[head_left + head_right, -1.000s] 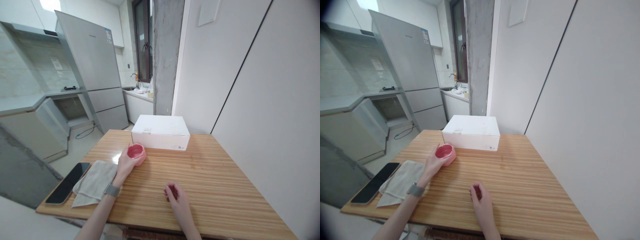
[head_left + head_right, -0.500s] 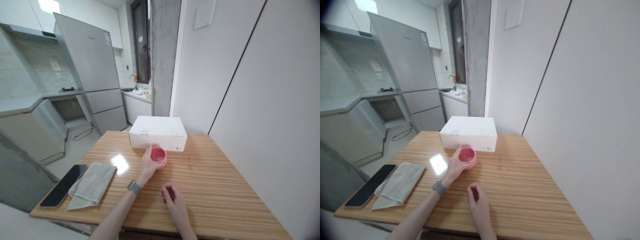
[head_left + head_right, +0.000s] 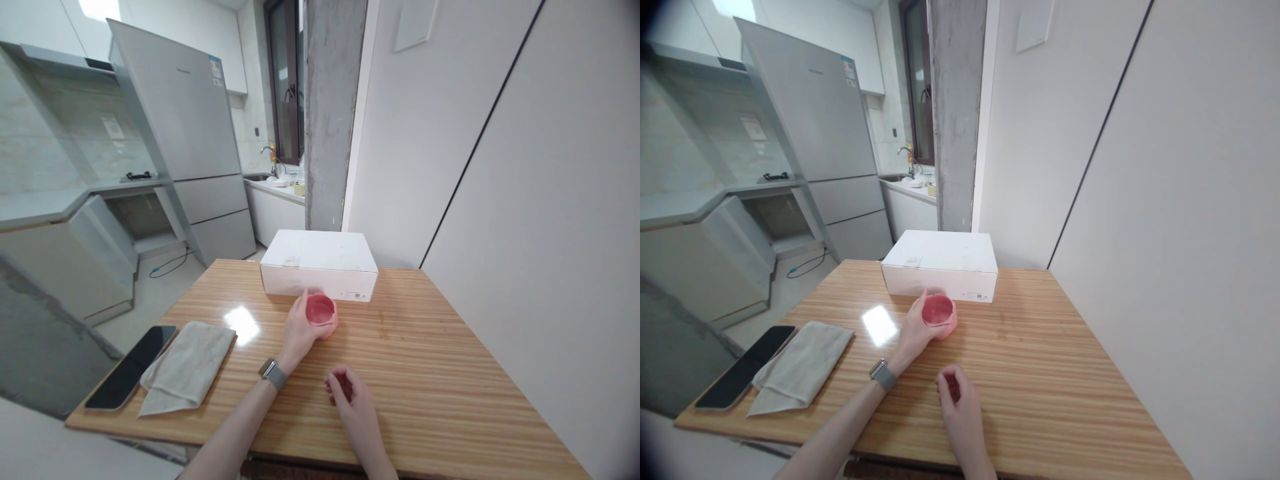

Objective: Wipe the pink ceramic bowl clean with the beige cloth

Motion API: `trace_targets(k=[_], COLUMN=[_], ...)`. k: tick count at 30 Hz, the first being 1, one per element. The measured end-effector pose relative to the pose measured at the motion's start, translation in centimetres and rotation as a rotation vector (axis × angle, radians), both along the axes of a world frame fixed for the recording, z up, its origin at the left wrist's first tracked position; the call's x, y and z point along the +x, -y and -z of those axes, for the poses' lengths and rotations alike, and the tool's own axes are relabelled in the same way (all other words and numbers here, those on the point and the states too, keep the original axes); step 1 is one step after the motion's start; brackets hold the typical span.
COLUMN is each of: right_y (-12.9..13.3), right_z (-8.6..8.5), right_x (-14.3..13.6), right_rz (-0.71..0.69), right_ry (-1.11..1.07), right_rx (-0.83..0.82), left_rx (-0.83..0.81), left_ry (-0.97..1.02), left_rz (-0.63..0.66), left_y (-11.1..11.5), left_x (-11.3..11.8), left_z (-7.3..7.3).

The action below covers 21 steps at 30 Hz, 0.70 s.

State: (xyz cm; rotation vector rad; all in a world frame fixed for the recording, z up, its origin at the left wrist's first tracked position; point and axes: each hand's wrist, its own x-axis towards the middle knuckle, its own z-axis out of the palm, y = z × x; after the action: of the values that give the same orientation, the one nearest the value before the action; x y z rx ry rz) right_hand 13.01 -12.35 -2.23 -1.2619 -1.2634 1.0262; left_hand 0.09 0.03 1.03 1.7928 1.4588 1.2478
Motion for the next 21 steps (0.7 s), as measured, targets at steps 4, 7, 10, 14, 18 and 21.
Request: trace_targets(k=[4,7,10,14,18,21], right_y=[0.0,-0.1,-0.1,-0.1,-0.1,0.0], right_z=[0.2,0.2,0.0,0.1,0.1,0.0], right_x=[0.0,0.0,0.0,0.0,0.0,0.0], right_rz=[0.008,0.016,0.018,0.035,0.024,0.018], right_ry=[-0.018,-0.02,-0.015,-0.023,-0.044,-0.039], right_rx=[-0.014,-0.02,-0.016,-0.009,-0.012,-0.013], left_rx=[0.029,0.043,0.043,-0.043,-0.124,-0.094], left_ry=[-0.03,-0.089,-0.236,-0.664,-0.891,-0.961], left_rz=[-0.041,-0.157,-0.334,-0.537,-0.589,-0.582], left_y=[0.8,2.5,5.1,8.8,11.1,11.5], left_x=[-1.9,-5.6,-10.4,-15.8,-18.0,-17.8], left_z=[-1.0,-1.7,-1.5,0.1,1.4,1.5])
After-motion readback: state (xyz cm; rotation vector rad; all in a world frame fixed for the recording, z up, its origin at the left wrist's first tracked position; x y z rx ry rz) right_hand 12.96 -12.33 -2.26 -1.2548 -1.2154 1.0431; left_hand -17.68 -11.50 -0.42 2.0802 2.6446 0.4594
